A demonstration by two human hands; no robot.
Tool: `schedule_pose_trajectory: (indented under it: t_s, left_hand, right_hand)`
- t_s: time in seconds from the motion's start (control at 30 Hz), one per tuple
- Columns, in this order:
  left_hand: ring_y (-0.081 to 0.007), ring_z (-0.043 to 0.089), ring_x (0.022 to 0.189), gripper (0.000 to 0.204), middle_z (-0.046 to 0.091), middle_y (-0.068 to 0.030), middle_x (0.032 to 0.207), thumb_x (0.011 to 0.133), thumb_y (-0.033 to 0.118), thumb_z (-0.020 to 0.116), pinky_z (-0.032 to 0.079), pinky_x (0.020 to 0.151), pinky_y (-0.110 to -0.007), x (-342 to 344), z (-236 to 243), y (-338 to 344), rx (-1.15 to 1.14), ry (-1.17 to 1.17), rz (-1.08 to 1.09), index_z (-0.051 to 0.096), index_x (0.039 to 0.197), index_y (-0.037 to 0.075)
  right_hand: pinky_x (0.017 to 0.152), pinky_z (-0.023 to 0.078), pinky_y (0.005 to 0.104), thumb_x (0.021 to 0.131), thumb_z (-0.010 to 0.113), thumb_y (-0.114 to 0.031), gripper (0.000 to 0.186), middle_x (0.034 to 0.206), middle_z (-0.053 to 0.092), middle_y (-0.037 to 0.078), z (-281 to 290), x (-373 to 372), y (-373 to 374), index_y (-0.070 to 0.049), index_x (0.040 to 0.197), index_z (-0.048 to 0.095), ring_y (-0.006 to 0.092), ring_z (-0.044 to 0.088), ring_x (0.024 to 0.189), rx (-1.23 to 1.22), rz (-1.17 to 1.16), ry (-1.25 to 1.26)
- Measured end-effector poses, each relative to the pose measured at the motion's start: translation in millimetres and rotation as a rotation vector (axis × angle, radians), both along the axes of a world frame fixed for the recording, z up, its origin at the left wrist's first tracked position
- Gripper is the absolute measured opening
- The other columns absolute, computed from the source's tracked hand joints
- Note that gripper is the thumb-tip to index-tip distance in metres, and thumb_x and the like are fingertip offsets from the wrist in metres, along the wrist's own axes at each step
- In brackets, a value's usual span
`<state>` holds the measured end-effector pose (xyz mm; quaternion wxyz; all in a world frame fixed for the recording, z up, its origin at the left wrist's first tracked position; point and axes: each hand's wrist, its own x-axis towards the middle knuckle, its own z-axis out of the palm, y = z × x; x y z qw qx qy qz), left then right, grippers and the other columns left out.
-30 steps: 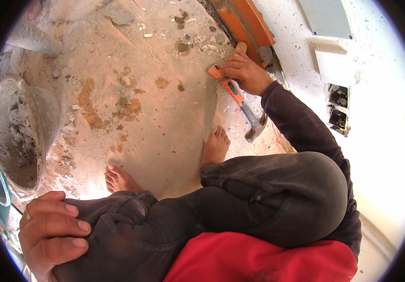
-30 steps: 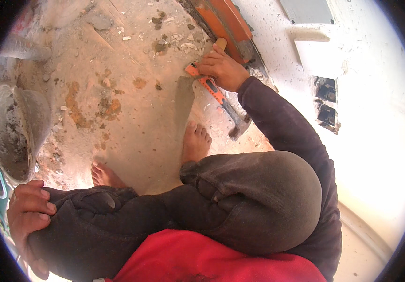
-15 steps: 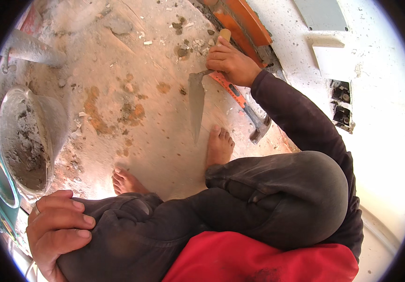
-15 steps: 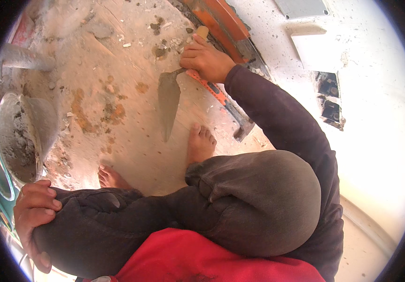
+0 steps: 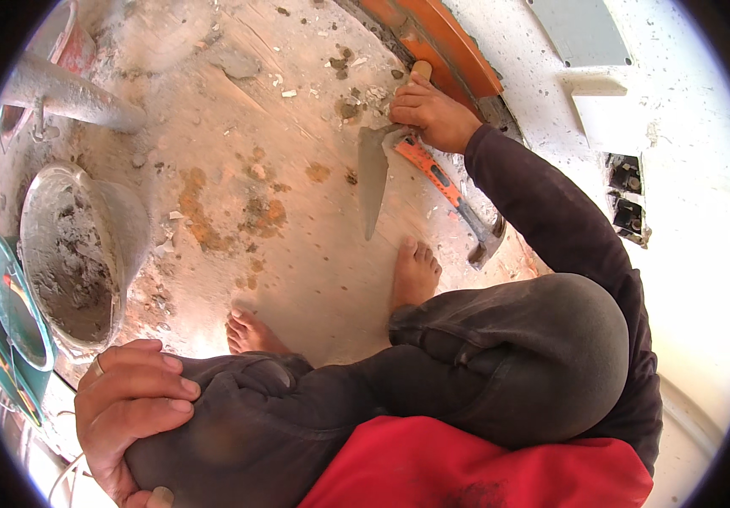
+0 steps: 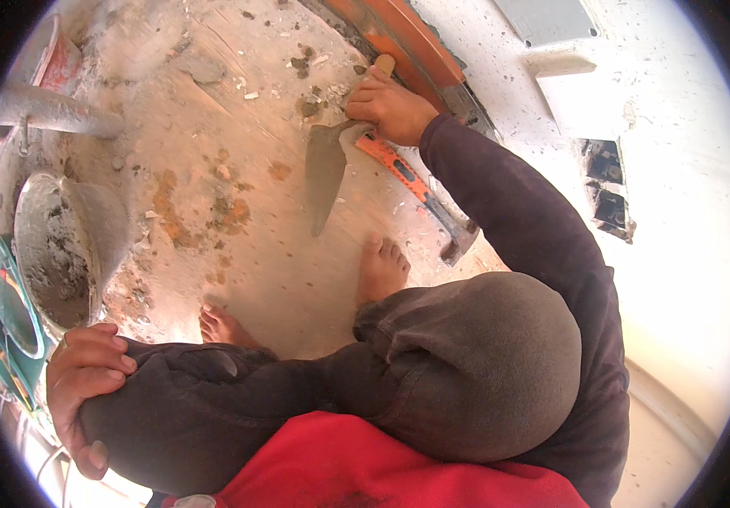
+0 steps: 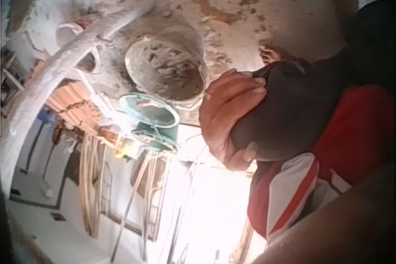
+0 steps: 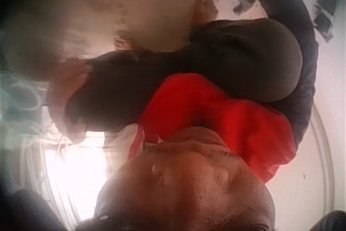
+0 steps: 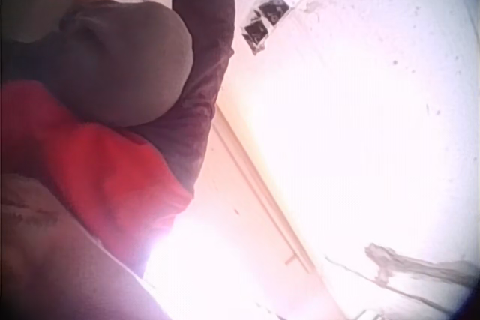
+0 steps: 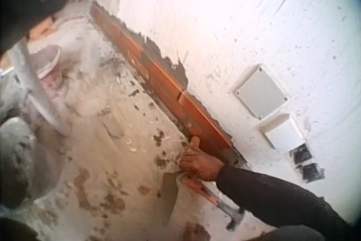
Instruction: The person applies mortar to the base of a brick wall using a trowel and then smooths the mixture by hand and with the tool.
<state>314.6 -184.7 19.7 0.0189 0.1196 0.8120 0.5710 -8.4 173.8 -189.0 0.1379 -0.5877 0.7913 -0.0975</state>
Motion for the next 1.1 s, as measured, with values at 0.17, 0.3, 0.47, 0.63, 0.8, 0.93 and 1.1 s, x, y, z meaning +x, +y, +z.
schedule_pose_trajectory:
  t_s: [0.17, 0.3, 0.47, 0.63, 0.8, 0.93, 1.1]
  left_hand:
    - [-0.0326, 0.06, 0.084, 0.061, 0.065, -0.0185, 0.087, 0.071, 0.054, 0.059, 0.046, 0.086, -0.049, -3.6, -2.4, -4.4, 0.012, 0.024, -0.05, 0.064, 0.097, -0.001]
    - [-0.0328, 0.061, 0.085, 0.061, 0.065, -0.0189, 0.089, 0.072, 0.053, 0.058, 0.046, 0.087, -0.049, -6.0, -3.6, -18.3, 0.036, -0.001, -0.154, 0.063, 0.099, -0.002]
    - [-0.0334, 0.061, 0.087, 0.061, 0.066, -0.0199, 0.09, 0.073, 0.052, 0.057, 0.046, 0.088, -0.049, -5.1, -0.3, -9.4, 0.021, -0.011, -0.083, 0.063, 0.1, -0.003]
    - [-0.0344, 0.062, 0.085, 0.063, 0.066, -0.0214, 0.088, 0.076, 0.052, 0.055, 0.047, 0.087, -0.049, -11.2, -0.1, -5.7, 0.041, -0.002, -0.087, 0.064, 0.099, -0.005]
    - [-0.0349, 0.063, 0.086, 0.063, 0.066, -0.0219, 0.086, 0.079, 0.054, 0.054, 0.047, 0.087, -0.049, -12.6, -0.1, 0.2, 0.069, -0.025, -0.045, 0.065, 0.096, -0.005]
    - [-0.0348, 0.063, 0.086, 0.065, 0.066, -0.0216, 0.086, 0.079, 0.056, 0.054, 0.047, 0.087, -0.049, -9.1, 1.2, -0.2, 0.054, -0.046, -0.028, 0.065, 0.096, -0.005]
    - [-0.0351, 0.063, 0.086, 0.065, 0.067, -0.0215, 0.086, 0.078, 0.057, 0.054, 0.047, 0.087, -0.049, -11.6, 2.5, -0.2, 0.031, -0.037, -0.053, 0.066, 0.096, -0.005]
  right_hand:
    - [0.117, 0.025, 0.0539, 0.073, 0.063, 0.008, 0.028, 0.113, 0.063, 0.005, 4.3, -9.3, -4.8, -0.006, 0.098, 0.063, 0.0261, 0.052, 0.121, 0.071, 0.04, -0.009]
    - [0.118, 0.024, 0.0539, 0.073, 0.063, 0.008, 0.029, 0.113, 0.064, 0.005, 2.2, -9.3, -4.2, -0.006, 0.099, 0.063, 0.0259, 0.052, 0.122, 0.065, 0.015, -0.016]
    - [0.098, 0.043, 0.0481, 0.079, 0.067, -0.006, 0.022, 0.105, 0.065, 0.008, 29.2, 16.0, -7.8, -0.008, 0.101, 0.064, 0.0285, 0.058, 0.108, 0.012, -0.032, 0.057]
    - [0.073, 0.049, 0.0452, 0.094, 0.06, -0.026, 0.025, 0.089, 0.065, 0.017, 48.5, 53.8, 5.6, -0.003, 0.103, 0.062, 0.0338, 0.064, 0.083, -0.015, -0.525, -0.217]
    - [0.072, 0.05, 0.0449, 0.097, 0.054, -0.033, 0.04, 0.083, 0.066, 0.024, 43.1, 39.0, 31.8, 0.006, 0.102, 0.062, 0.0371, 0.066, 0.078, 0.035, -0.908, -0.386]
    - [0.067, 0.05, 0.0438, 0.098, 0.053, -0.033, 0.041, 0.074, 0.064, 0.022, 51.5, 24.3, 21.5, 0.008, 0.096, 0.062, 0.0332, 0.066, 0.068, 0.154, -0.996, -0.504]
    - [0.062, 0.05, 0.0442, 0.098, 0.052, -0.032, 0.041, 0.068, 0.062, 0.02, 54.3, 19.5, 21.1, 0.008, 0.093, 0.062, 0.0323, 0.065, 0.061, 0.158, -1.034, -0.506]
